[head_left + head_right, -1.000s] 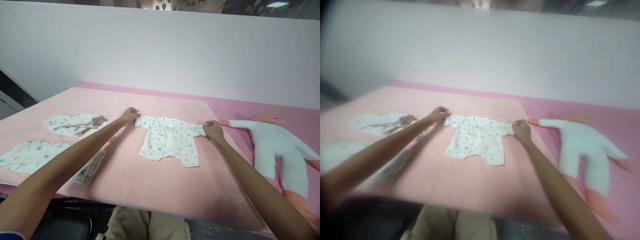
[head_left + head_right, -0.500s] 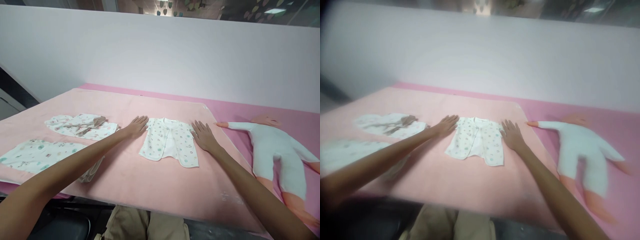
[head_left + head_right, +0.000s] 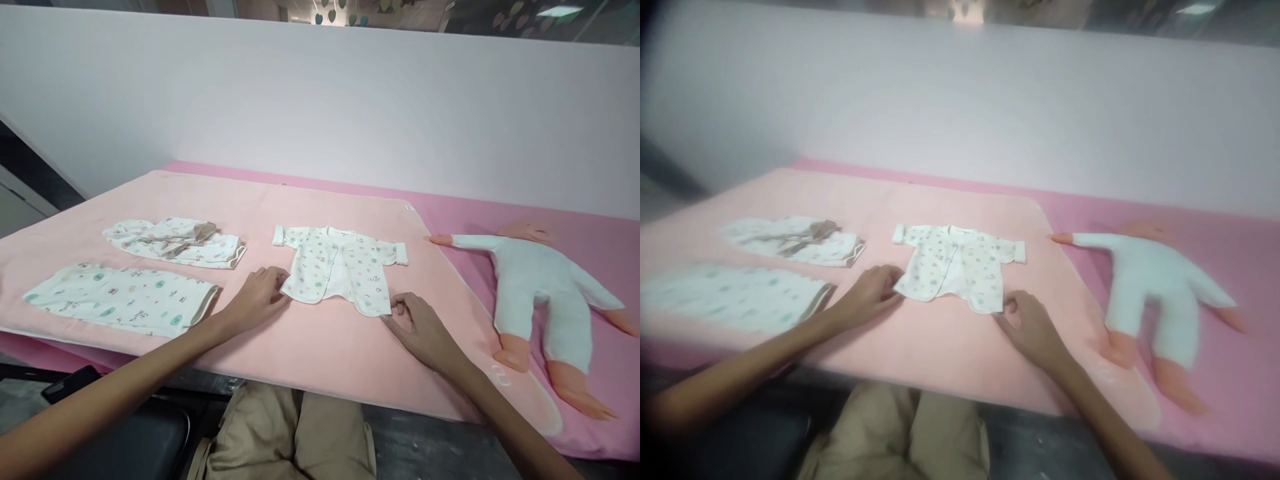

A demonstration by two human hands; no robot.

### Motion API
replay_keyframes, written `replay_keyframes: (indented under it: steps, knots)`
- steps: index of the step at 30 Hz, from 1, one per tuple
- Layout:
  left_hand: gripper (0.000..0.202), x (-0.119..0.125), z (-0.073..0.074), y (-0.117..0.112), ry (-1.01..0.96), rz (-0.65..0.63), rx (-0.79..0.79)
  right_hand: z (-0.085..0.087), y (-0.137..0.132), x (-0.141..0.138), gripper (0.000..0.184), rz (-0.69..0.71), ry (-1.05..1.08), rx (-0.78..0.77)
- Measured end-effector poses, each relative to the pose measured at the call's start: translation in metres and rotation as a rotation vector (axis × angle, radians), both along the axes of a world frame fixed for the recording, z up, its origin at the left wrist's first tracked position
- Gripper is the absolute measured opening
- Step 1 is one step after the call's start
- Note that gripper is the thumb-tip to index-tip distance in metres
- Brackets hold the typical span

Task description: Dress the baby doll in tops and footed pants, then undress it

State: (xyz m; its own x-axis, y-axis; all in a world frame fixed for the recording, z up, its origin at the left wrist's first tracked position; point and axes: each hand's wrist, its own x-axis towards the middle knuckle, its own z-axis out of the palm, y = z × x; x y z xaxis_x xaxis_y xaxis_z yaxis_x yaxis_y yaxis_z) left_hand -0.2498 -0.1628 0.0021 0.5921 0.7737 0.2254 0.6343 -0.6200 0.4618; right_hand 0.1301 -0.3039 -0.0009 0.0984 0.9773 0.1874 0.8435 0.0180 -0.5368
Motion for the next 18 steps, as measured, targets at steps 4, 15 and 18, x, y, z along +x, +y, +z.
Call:
replay_keyframes:
  steps: [4, 15, 18]
  knots:
    - [0.028, 0.008, 0.007, 0.006, -0.111, 0.052, -0.141, 0.008, 0.002, -0.011, 0.028, -0.026, 0.098, -0.003]
    - [0.031, 0.014, 0.001, 0.001, 0.228, 0.004, 0.358, -0.010, 0.001, -0.010, 0.022, -0.017, -0.011, 0.070]
    - [0.028, 0.025, 0.001, 0.003, 0.312, -0.146, 0.498, -0.010, 0.006, -0.014, 0.025, 0.020, -0.058, 0.111]
